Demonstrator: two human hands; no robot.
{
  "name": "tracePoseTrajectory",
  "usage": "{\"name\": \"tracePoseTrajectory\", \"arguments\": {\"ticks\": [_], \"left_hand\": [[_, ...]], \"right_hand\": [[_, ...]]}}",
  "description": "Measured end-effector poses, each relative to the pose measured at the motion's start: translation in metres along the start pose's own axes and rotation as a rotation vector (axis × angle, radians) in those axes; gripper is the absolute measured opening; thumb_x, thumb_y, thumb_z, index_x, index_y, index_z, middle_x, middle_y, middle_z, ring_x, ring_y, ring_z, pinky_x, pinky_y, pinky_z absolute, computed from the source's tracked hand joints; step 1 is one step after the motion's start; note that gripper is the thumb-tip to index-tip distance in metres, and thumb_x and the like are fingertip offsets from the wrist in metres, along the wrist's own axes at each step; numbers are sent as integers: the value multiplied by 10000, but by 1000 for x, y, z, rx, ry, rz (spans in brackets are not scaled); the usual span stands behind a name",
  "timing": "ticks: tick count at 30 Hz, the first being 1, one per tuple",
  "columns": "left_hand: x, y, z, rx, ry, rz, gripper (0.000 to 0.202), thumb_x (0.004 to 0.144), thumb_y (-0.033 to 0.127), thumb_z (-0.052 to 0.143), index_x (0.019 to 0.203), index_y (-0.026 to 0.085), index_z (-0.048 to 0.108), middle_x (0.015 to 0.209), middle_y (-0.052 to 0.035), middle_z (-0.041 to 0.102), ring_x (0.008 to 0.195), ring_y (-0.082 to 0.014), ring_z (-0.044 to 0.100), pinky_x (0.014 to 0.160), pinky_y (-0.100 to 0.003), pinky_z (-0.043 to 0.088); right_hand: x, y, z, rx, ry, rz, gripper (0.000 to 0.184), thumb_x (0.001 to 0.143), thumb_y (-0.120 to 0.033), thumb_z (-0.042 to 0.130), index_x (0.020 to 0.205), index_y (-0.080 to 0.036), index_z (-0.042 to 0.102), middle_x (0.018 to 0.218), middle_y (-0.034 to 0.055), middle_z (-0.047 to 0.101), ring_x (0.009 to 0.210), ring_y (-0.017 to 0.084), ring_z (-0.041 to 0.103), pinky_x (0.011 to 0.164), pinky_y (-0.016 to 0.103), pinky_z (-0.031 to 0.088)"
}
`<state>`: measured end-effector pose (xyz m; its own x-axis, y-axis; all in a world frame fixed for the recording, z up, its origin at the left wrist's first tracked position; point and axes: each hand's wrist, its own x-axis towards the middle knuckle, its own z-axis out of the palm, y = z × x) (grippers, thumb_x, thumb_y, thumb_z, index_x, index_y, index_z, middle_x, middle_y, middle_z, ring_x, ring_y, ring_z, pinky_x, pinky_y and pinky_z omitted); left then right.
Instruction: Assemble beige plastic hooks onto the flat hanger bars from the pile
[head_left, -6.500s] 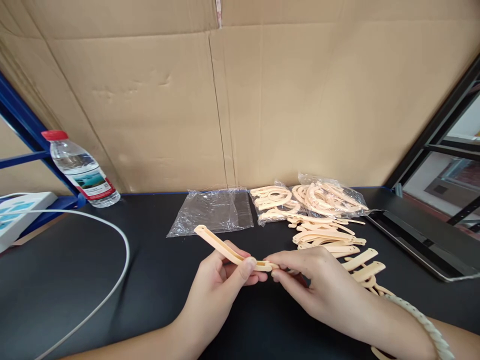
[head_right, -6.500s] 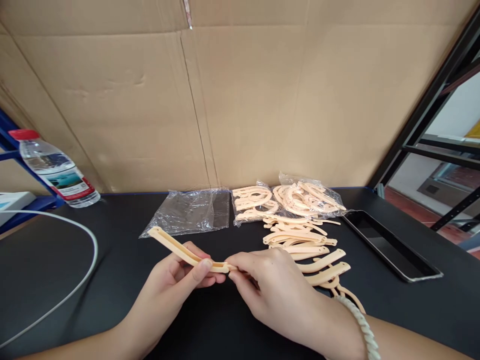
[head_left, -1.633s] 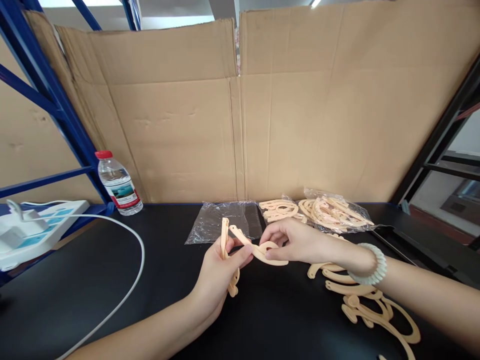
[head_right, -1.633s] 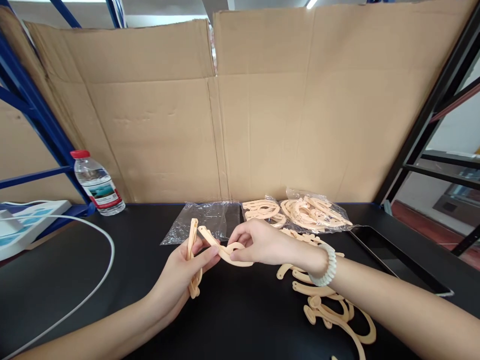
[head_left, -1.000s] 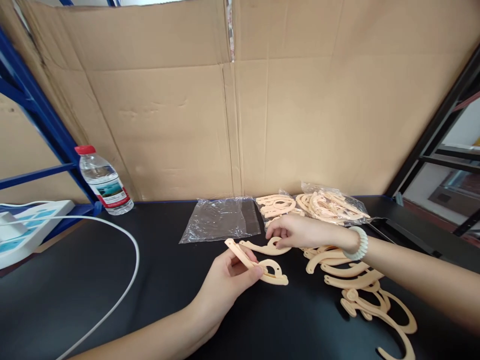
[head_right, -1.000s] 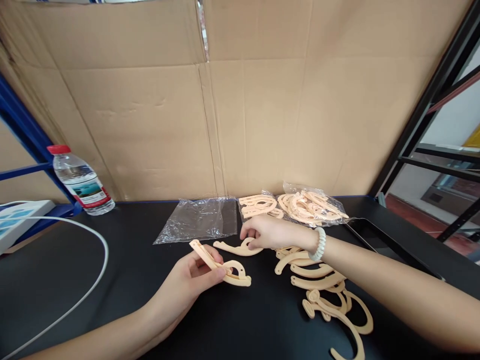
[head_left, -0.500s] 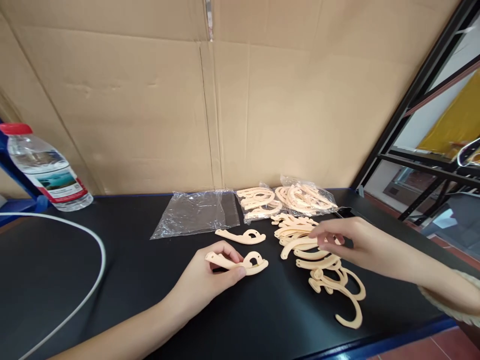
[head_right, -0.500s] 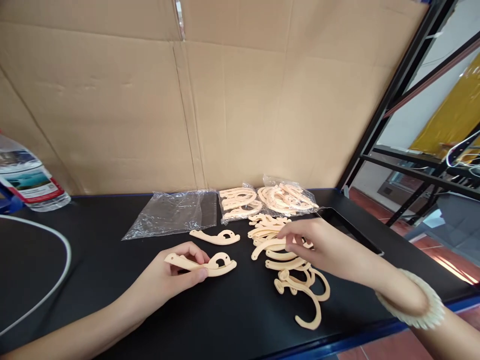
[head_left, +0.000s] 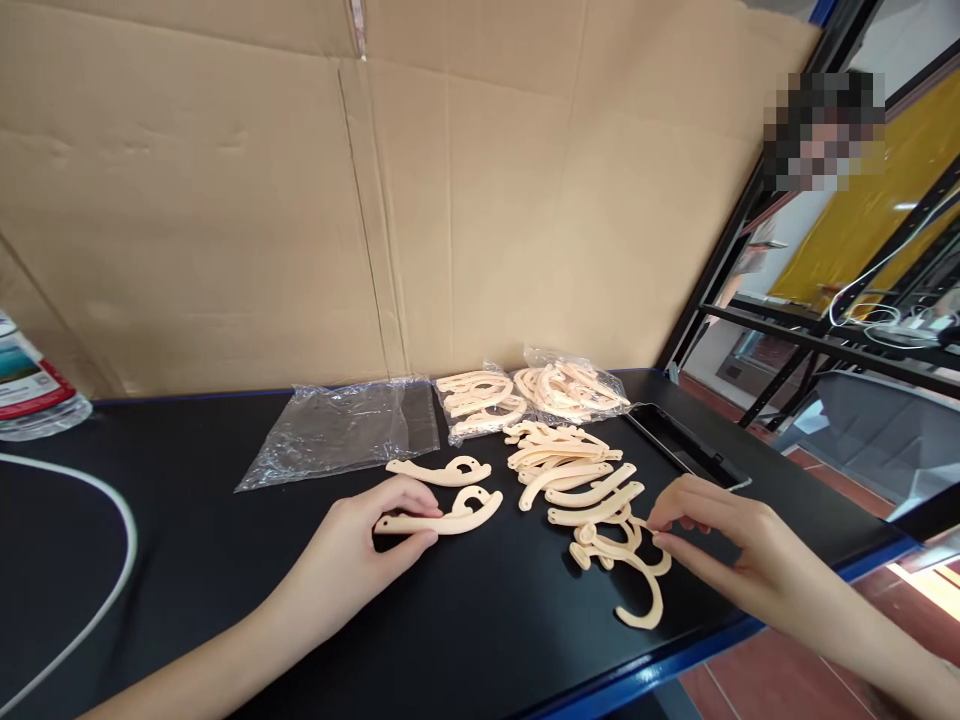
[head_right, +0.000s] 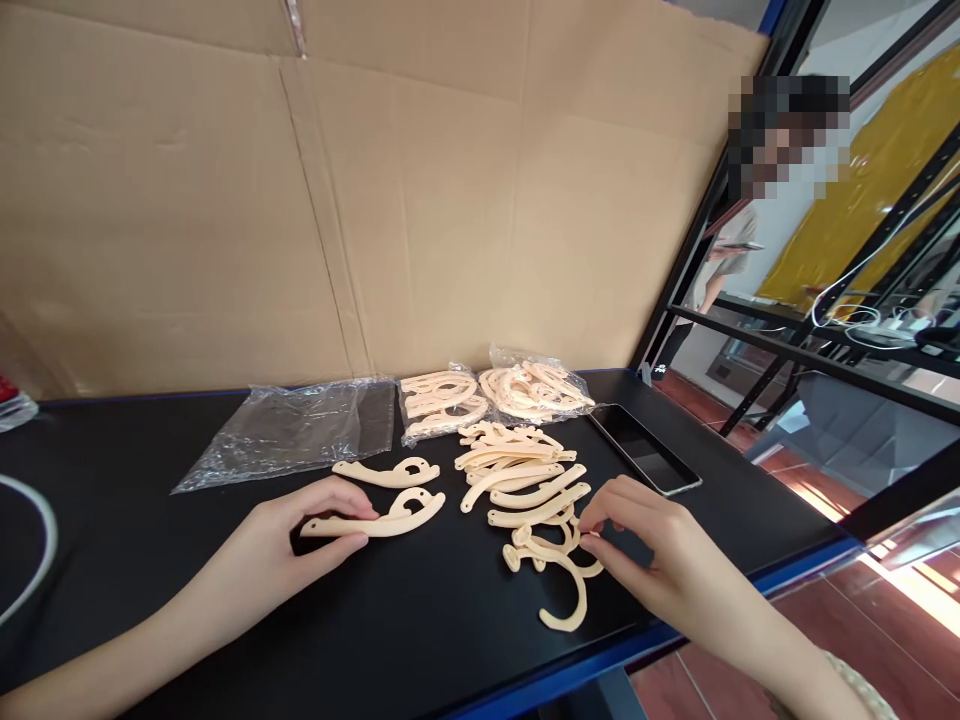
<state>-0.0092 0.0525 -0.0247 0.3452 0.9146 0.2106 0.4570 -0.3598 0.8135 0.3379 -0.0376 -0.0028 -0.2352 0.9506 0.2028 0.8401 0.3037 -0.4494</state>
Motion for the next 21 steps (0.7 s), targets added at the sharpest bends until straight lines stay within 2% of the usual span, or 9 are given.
{"name": "tracePoseTrajectory", "arguments": {"ticks": [3,7,13,16,21], "left_hand": [[-1,-1,1,103,1,107,88,684,218,692,734,285,717,800,1,712,762,-208,642,695,-247,486],[0,-5,0,209,52,162,116,683,210,688,752,293,726,792,-8,713,782,-219,636,731,-266,483],[-1,-3,-4,179,58,165,120,736,239,654,834,277,711,857,-11,715,798,-210,654,739,-259,489],[-3,0,-7,155,139,147,118,777,251,626,879,275,681,922,-4,708,872,-208,653,777,-248,480],[-5,4,-9,73,253,124,64,820,261,596,860,264,645,924,-7,686,931,-211,628,847,-264,456]], "right_hand": [[11,-1,3,-17,30,-60,157,921,-326,496,939,-237,624,955,79,634,892,216,594,768,340,502],[27,1,4,-28,-16,-117,159,918,-300,506,973,-245,644,984,73,643,961,226,573,825,367,488],[36,0,4,-66,-67,-166,165,918,-295,502,954,-232,650,980,80,634,955,227,555,809,373,482],[34,-2,5,-48,-71,-192,154,914,-280,498,918,-226,642,977,87,622,944,223,555,796,366,486],[26,-9,13,-71,-65,-146,136,867,-341,571,820,-223,620,889,80,617,856,224,567,729,360,495]]}}
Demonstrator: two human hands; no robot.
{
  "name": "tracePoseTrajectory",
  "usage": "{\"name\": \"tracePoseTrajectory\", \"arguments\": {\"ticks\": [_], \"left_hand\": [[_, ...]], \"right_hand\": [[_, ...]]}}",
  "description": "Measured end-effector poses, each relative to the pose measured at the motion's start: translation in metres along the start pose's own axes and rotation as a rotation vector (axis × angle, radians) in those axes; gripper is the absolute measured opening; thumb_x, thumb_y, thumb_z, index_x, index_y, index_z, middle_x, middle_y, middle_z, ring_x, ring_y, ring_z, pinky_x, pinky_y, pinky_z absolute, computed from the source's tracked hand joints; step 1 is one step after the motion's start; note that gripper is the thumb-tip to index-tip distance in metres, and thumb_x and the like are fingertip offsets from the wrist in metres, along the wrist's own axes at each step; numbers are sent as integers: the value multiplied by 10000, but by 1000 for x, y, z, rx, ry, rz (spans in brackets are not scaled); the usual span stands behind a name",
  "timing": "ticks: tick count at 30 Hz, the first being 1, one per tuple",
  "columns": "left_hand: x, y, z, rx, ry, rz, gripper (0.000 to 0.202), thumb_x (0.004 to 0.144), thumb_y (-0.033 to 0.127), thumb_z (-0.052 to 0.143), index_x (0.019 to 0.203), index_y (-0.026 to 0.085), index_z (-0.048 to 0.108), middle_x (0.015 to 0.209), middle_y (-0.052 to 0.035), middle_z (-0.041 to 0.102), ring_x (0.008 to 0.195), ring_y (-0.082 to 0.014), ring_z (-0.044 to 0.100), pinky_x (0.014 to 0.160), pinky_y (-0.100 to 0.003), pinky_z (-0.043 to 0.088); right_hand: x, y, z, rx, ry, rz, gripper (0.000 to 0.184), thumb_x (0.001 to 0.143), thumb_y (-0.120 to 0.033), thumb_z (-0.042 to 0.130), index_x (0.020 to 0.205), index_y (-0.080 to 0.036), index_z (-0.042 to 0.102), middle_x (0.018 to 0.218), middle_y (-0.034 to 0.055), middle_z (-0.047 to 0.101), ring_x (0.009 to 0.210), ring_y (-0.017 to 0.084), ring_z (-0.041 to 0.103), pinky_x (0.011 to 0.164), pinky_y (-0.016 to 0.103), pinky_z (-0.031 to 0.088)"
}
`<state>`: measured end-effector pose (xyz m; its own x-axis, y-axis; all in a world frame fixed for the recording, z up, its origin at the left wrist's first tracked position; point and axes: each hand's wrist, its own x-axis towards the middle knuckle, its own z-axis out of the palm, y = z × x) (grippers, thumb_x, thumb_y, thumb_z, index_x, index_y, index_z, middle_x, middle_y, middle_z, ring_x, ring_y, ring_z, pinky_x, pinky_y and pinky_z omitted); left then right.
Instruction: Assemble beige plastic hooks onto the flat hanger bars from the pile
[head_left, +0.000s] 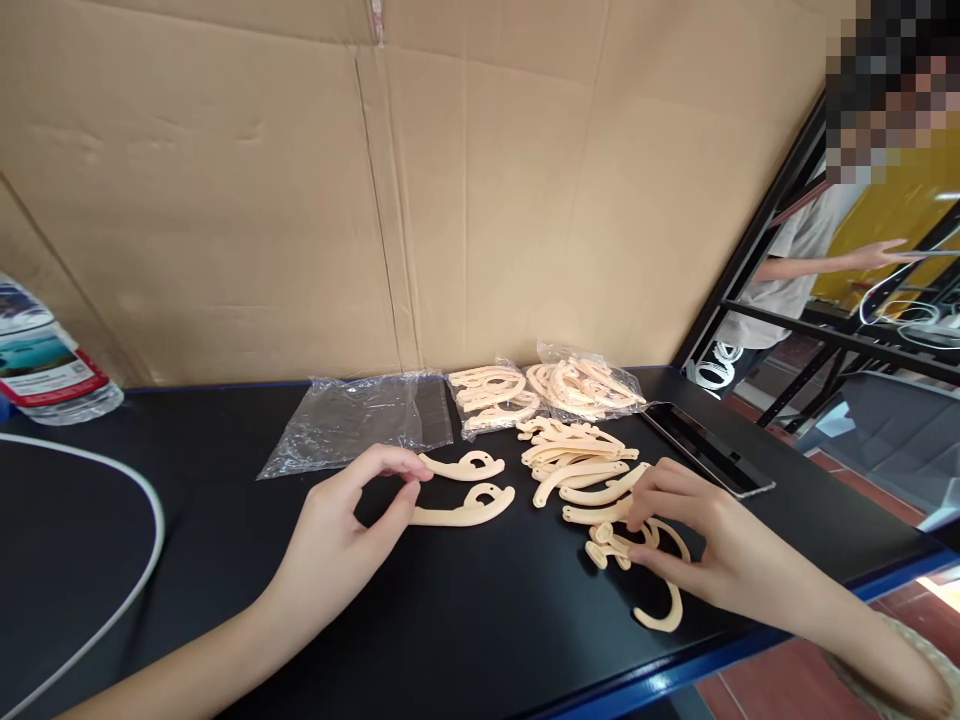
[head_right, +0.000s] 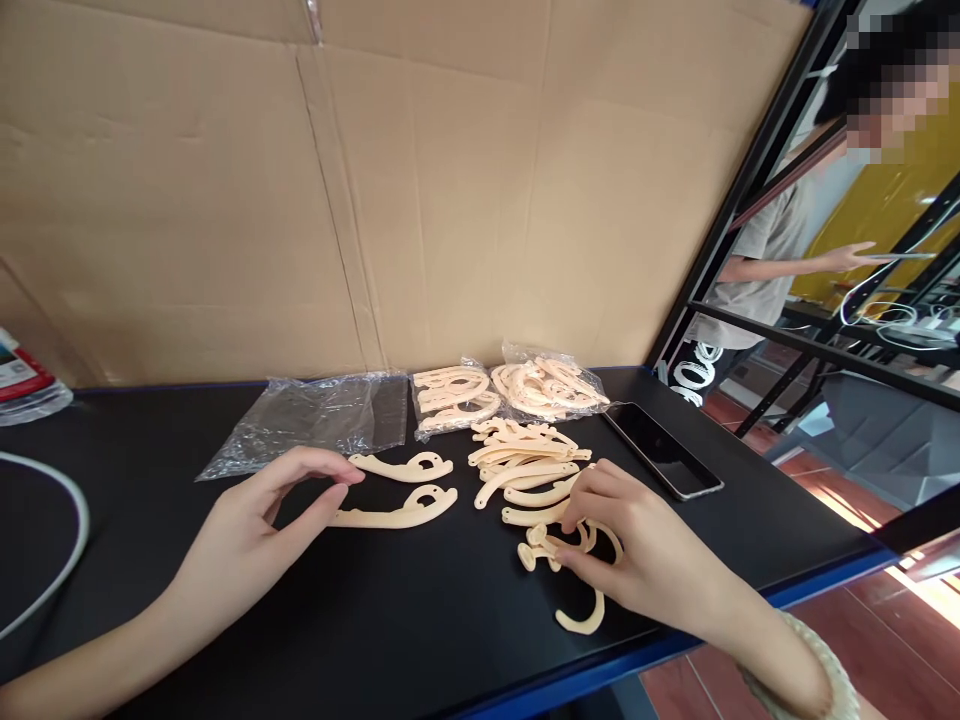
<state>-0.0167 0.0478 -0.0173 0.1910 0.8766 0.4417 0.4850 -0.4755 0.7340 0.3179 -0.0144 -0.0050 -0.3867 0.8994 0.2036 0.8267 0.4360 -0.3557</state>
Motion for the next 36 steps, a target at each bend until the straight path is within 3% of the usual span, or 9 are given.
{"name": "tracePoseTrajectory", "arguments": {"ticks": [7,14,20,24,29,31,36], "left_hand": [[-1,10,-3,-106,47,-29,54,816,272,603,828,247,649,882,-20,665,895,-206,614,835,-281,466],[6,16,-11,-295,74,-165,98,776,289,659,827,213,626,880,-23,657,872,-184,617,827,-276,483],[6,18,-12,-496,-10,-325,186,749,259,699,908,208,616,897,-18,674,821,-161,615,785,-269,479],[5,23,-14,-596,-193,-315,256,774,222,679,1023,229,617,972,-23,658,789,-138,593,752,-260,472],[6,27,-19,-664,-319,-177,279,788,208,682,1064,225,643,902,-26,634,758,-131,567,693,-244,466],[4,27,-17,-691,-309,-160,285,785,206,697,1065,229,649,822,-13,632,731,-126,565,669,-235,472],[-2,26,-8,-710,-134,-230,80,778,214,725,844,219,679,763,25,619,716,-96,569,687,-203,494]], "right_hand": [[0,1,11,160,6,29,204,883,-331,562,732,-223,647,855,64,641,830,200,591,720,319,493],[18,0,-12,511,26,166,249,809,-422,654,707,-197,627,722,19,590,645,134,537,585,262,443],[61,-35,-21,956,-69,190,282,814,-437,641,762,-181,534,477,-60,473,412,59,389,409,202,321],[89,-71,-14,1131,-191,129,228,800,-346,649,786,-198,477,628,3,677,504,107,597,495,223,473],[108,-93,5,1271,-222,27,199,802,-293,666,787,-186,499,767,38,728,698,151,694,577,231,515],[112,-98,14,1268,-185,18,217,777,-324,699,786,-173,543,779,31,716,707,131,677,587,218,509],[120,-107,31,1159,-136,89,289,669,-381,782,734,-166,601,727,-14,640,635,92,579,516,190,463]]}}
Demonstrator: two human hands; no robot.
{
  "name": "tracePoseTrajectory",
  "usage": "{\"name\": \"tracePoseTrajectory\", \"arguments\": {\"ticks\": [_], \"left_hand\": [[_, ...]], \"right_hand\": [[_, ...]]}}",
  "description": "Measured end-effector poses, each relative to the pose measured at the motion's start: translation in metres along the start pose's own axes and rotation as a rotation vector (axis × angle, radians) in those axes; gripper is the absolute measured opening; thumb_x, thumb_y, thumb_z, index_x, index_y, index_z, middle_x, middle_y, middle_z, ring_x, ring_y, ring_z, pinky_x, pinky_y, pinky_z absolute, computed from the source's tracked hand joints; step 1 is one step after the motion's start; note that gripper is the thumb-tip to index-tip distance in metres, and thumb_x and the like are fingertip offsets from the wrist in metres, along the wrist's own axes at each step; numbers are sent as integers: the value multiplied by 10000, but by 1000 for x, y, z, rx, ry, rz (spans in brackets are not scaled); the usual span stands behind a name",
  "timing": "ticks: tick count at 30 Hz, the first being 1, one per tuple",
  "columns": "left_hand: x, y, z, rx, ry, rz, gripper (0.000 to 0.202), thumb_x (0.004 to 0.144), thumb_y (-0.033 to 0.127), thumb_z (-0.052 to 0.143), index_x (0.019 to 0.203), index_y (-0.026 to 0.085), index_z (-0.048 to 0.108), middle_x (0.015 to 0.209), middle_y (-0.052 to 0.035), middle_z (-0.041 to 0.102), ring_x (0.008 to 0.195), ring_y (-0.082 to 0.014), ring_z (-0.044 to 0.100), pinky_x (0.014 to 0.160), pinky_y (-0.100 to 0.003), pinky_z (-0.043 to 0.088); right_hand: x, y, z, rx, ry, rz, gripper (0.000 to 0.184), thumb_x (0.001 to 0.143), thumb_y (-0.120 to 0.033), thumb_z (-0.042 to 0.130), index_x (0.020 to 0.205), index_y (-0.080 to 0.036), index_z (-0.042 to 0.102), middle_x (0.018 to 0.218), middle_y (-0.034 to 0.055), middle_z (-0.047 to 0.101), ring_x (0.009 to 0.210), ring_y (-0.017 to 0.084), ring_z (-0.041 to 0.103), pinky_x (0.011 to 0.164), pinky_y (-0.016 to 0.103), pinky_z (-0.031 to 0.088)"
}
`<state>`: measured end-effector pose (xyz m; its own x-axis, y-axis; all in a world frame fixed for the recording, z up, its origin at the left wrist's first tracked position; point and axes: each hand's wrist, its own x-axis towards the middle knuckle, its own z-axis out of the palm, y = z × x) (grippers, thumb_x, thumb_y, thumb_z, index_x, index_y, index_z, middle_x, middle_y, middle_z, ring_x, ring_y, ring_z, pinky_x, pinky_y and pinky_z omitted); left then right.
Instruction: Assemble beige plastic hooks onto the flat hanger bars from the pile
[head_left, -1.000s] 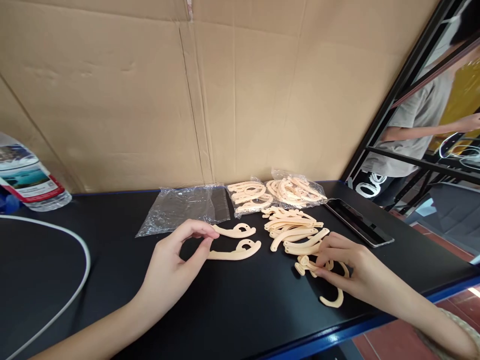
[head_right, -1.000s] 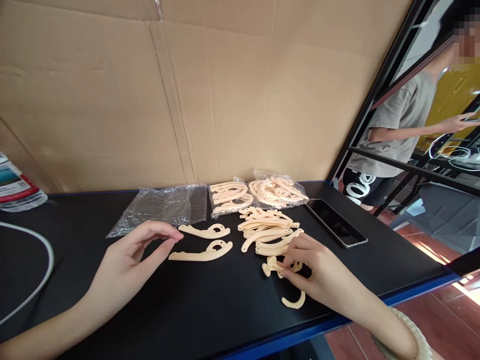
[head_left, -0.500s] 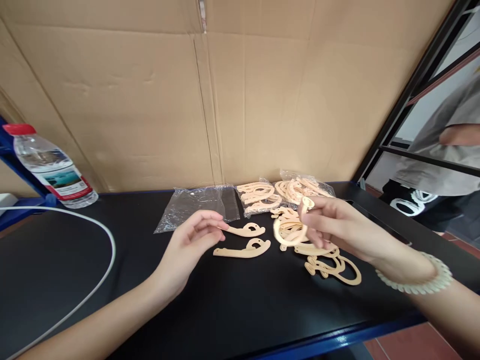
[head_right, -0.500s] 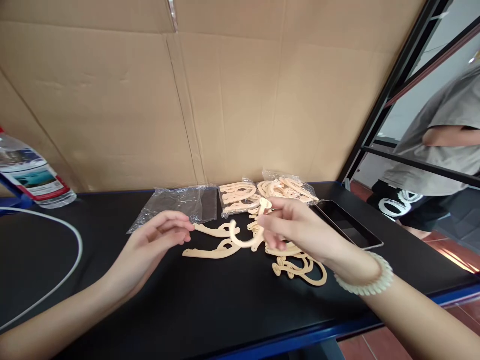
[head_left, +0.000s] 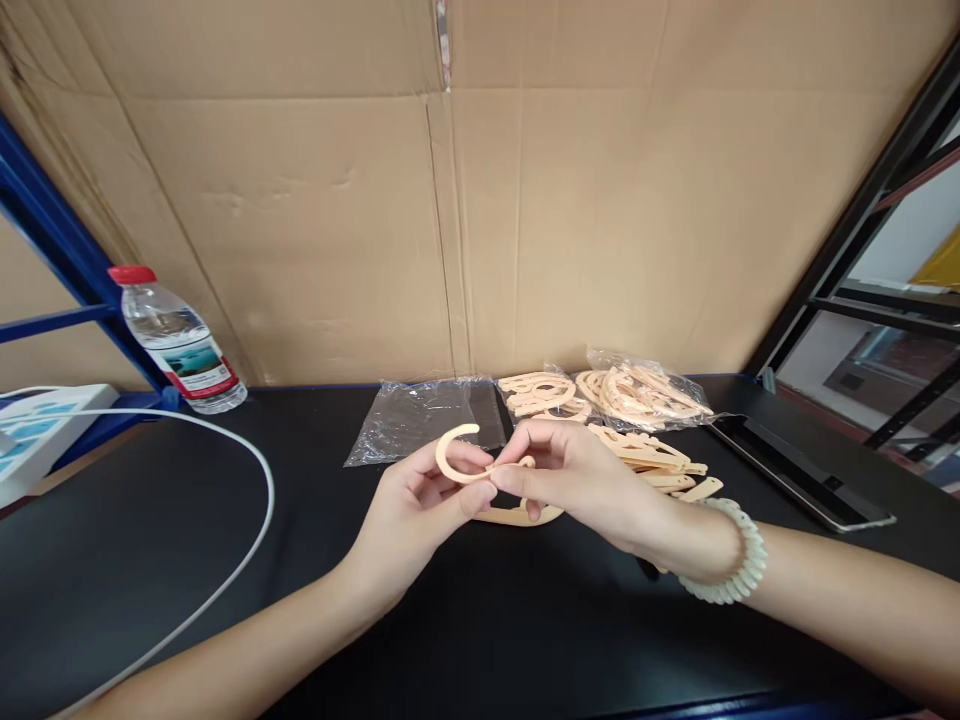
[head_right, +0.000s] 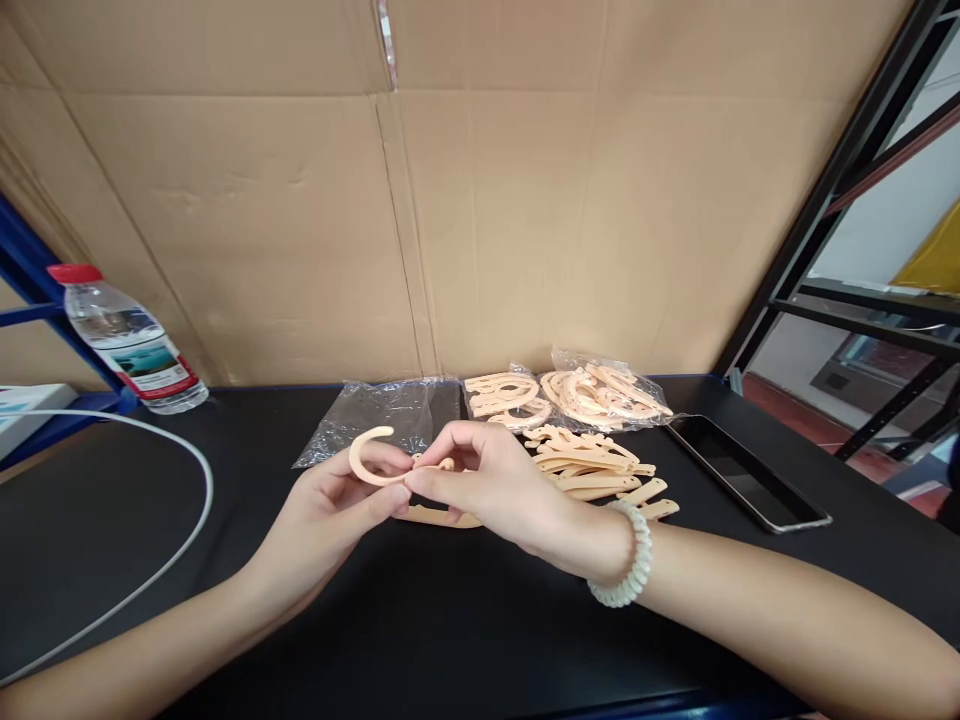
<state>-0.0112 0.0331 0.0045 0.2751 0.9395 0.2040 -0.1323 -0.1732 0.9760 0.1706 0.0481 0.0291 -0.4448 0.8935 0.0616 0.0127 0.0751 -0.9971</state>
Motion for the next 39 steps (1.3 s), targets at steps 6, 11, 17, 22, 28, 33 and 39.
{"name": "tracePoseTrajectory", "arguments": {"ticks": [6,11,17,22,28,33,39], "left_hand": [[0,1,-7,32,113,-31,100,789,286,721,842,205,695,738,21,607,694,-86,555,676,-182,483],[5,7,-9,45,195,8,138,811,304,695,840,176,657,718,14,594,689,-97,550,680,-205,469],[10,6,-12,13,256,26,137,832,292,669,858,174,604,764,12,619,683,-97,549,700,-231,478],[9,2,-15,52,192,37,139,876,310,614,855,178,574,770,16,610,706,-98,555,713,-234,486],[11,-4,-15,131,110,63,165,930,345,518,885,187,511,880,0,623,719,-108,592,708,-265,499],[7,-6,-14,212,26,79,162,956,334,466,886,187,470,910,-19,647,739,-117,610,721,-273,503],[7,-6,-12,186,63,72,143,966,332,424,908,206,390,980,-42,663,708,-131,624,704,-326,515]], "right_hand": [[6,-2,-6,-31,-80,64,299,701,-426,757,773,-151,667,748,6,638,709,102,569,658,223,488],[11,5,-14,-29,-48,89,309,853,-437,579,804,-145,670,869,52,651,803,133,604,748,263,504],[20,23,-6,-707,-161,-150,157,789,-168,588,879,-136,713,782,40,679,677,128,595,618,234,445],[21,29,-4,-872,-159,-252,157,802,-168,587,889,-141,715,785,33,686,685,124,599,639,227,431],[19,27,-5,-882,-138,-250,155,814,-195,590,902,-153,710,809,33,678,717,130,588,645,229,425],[13,18,-13,-748,-71,-216,168,839,-206,549,903,-166,700,733,8,648,595,97,531,534,205,393],[12,8,-28,-720,-27,-174,158,831,-186,554,909,-166,690,777,9,664,639,103,567,559,203,422]]}}
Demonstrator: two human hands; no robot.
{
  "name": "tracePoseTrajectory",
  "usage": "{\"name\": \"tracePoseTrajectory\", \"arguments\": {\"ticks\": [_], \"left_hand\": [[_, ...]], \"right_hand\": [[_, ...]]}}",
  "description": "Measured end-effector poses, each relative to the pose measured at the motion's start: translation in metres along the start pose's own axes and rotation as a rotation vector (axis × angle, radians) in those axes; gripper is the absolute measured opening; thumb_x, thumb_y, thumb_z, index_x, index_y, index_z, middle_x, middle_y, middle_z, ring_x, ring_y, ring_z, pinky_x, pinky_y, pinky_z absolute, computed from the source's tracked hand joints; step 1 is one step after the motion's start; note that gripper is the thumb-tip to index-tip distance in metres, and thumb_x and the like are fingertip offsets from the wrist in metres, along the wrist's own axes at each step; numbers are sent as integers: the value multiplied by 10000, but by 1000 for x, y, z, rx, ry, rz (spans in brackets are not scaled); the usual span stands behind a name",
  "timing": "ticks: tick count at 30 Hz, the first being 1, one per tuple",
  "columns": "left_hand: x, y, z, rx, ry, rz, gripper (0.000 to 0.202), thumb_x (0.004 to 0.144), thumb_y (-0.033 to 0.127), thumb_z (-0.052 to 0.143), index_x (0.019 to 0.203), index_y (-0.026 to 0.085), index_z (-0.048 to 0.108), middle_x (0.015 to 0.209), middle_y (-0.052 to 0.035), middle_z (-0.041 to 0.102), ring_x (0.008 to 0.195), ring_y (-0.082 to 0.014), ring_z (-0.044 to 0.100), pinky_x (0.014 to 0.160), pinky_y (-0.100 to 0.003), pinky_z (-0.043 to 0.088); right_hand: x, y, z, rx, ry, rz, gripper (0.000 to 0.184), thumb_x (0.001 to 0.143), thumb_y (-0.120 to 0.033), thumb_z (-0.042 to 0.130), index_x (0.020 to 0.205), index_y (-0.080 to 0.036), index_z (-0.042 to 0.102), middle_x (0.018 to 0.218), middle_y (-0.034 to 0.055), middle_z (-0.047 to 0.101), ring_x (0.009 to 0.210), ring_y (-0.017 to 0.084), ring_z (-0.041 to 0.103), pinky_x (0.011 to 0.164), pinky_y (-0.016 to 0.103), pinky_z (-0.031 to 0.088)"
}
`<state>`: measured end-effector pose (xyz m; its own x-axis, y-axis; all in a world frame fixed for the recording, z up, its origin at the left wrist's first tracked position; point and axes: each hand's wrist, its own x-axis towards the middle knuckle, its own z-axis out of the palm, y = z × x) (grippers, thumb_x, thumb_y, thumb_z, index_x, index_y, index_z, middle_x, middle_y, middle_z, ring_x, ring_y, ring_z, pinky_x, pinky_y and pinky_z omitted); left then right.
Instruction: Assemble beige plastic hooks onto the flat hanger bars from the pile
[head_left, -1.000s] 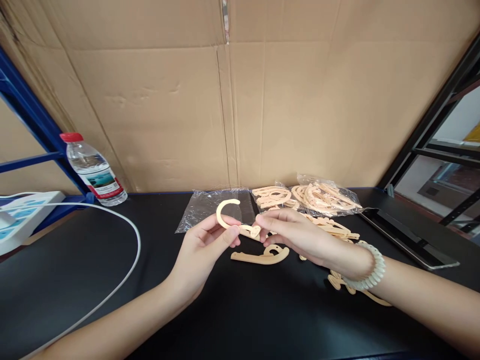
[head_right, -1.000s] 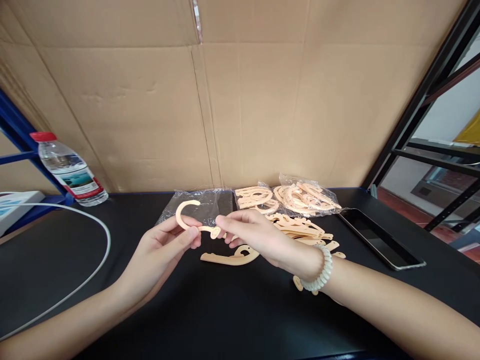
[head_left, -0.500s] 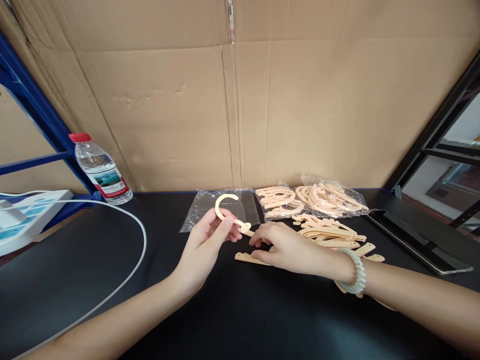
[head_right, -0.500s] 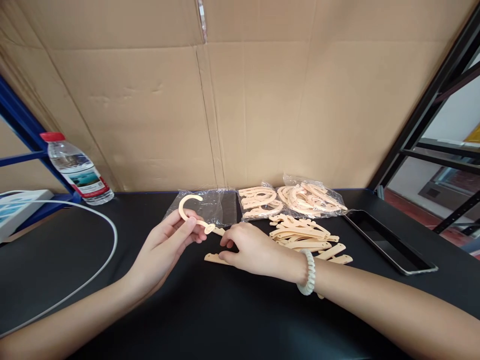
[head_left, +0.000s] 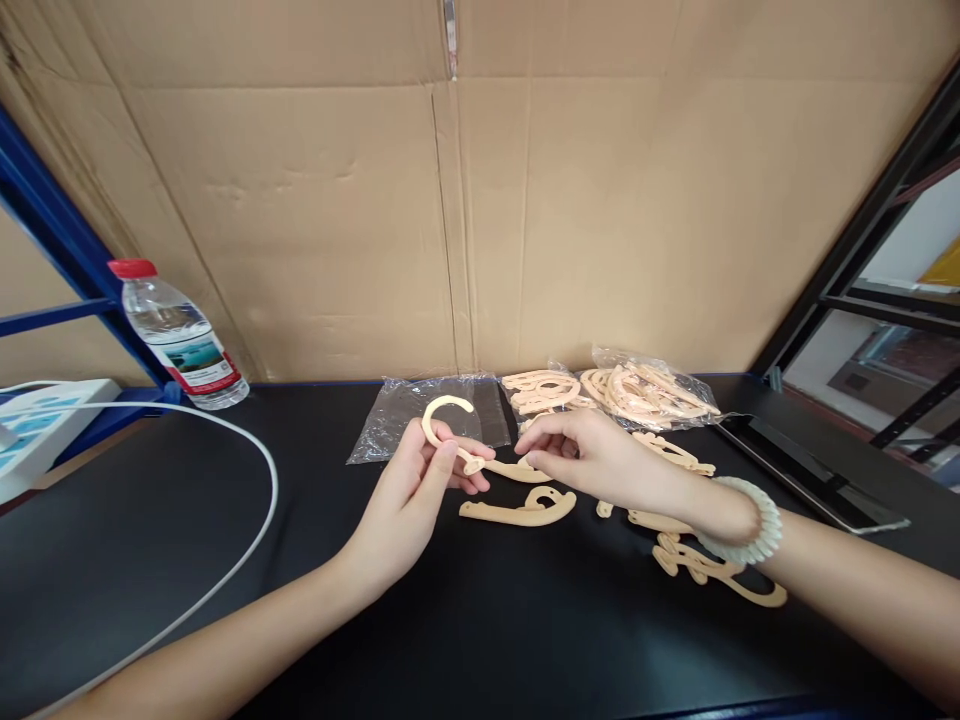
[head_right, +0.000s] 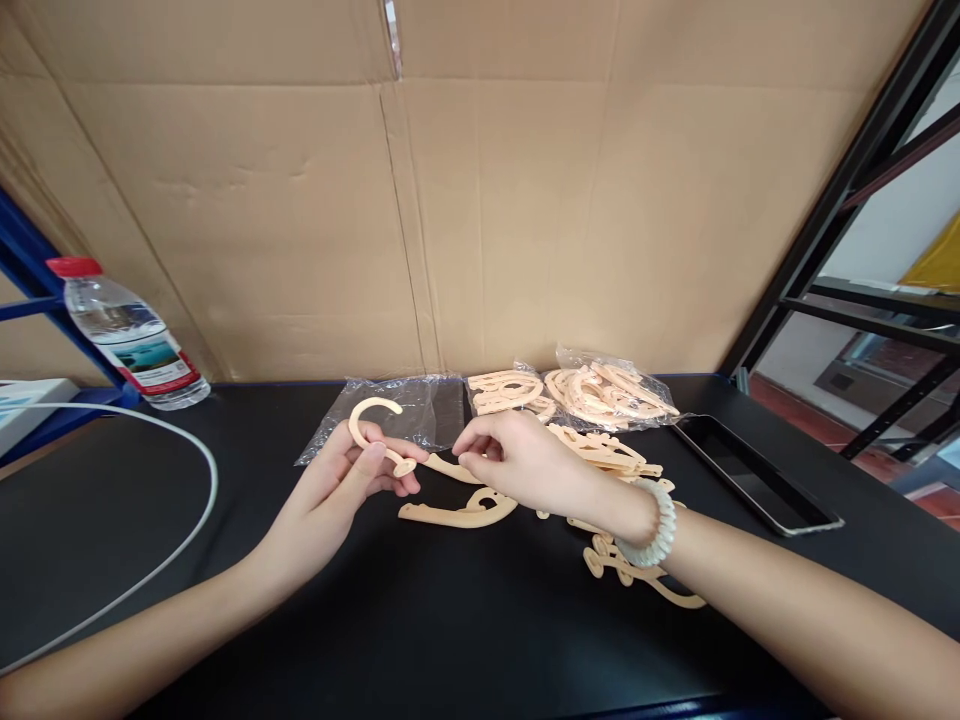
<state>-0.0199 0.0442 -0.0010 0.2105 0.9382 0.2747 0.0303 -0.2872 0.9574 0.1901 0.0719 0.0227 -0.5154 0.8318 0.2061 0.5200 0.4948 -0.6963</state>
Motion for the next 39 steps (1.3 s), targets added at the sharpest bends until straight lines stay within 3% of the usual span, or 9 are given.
{"name": "tracePoseTrajectory", "arguments": {"ticks": [5,8,12,17,24,29,34,39], "left_hand": [[7,-2,-2,37,106,-30,154,914,281,519,883,207,387,864,-8,673,624,-95,559,625,-258,466],[10,-3,-4,18,135,-69,201,851,253,604,914,203,420,843,-2,681,642,-95,560,662,-256,478],[9,-1,-5,-14,99,-111,206,817,255,640,936,186,487,920,-38,697,723,-121,606,752,-289,507],[6,5,-4,-84,78,-138,195,805,287,673,927,167,581,1007,-52,670,814,-142,636,834,-303,526],[0,11,1,-167,82,-149,154,774,265,717,842,178,609,873,14,607,813,-136,647,820,-274,535],[-8,13,7,-110,11,-164,113,780,248,708,812,172,631,832,-8,644,784,-137,642,749,-240,518],[-12,13,10,-99,-46,-135,109,771,240,711,792,170,631,776,-12,647,753,-151,641,750,-270,523],[-14,11,11,-86,-53,-139,121,771,246,705,760,165,616,809,-13,627,709,-144,643,680,-256,526]], "right_hand": [[5,-3,24,-169,-120,-107,121,830,-197,580,864,-157,689,730,15,651,649,120,579,616,231,429],[7,-4,41,-370,-147,-202,140,824,-276,631,835,-146,682,807,57,647,763,174,587,674,273,439],[5,-3,50,-501,-116,-228,138,866,-214,570,765,-140,631,810,68,633,814,184,583,746,291,441],[-6,-14,42,-482,-81,-190,86,810,-116,557,742,-163,534,748,12,598,689,139,563,742,292,425],[-29,-21,15,-359,48,-180,143,873,-74,464,920,-204,500,771,1,587,676,146,535,597,254,397],[-39,-19,6,-254,85,-192,278,904,-31,404,1018,-222,570,877,15,646,743,139,594,688,259,451],[-47,-20,10,-349,114,-242,294,905,-43,407,1044,-225,592,911,33,676,788,166,624,739,301,456],[-48,-15,13,-426,142,-249,333,905,-42,404,1110,-229,589,923,29,693,793,157,641,916,391,383]]}}
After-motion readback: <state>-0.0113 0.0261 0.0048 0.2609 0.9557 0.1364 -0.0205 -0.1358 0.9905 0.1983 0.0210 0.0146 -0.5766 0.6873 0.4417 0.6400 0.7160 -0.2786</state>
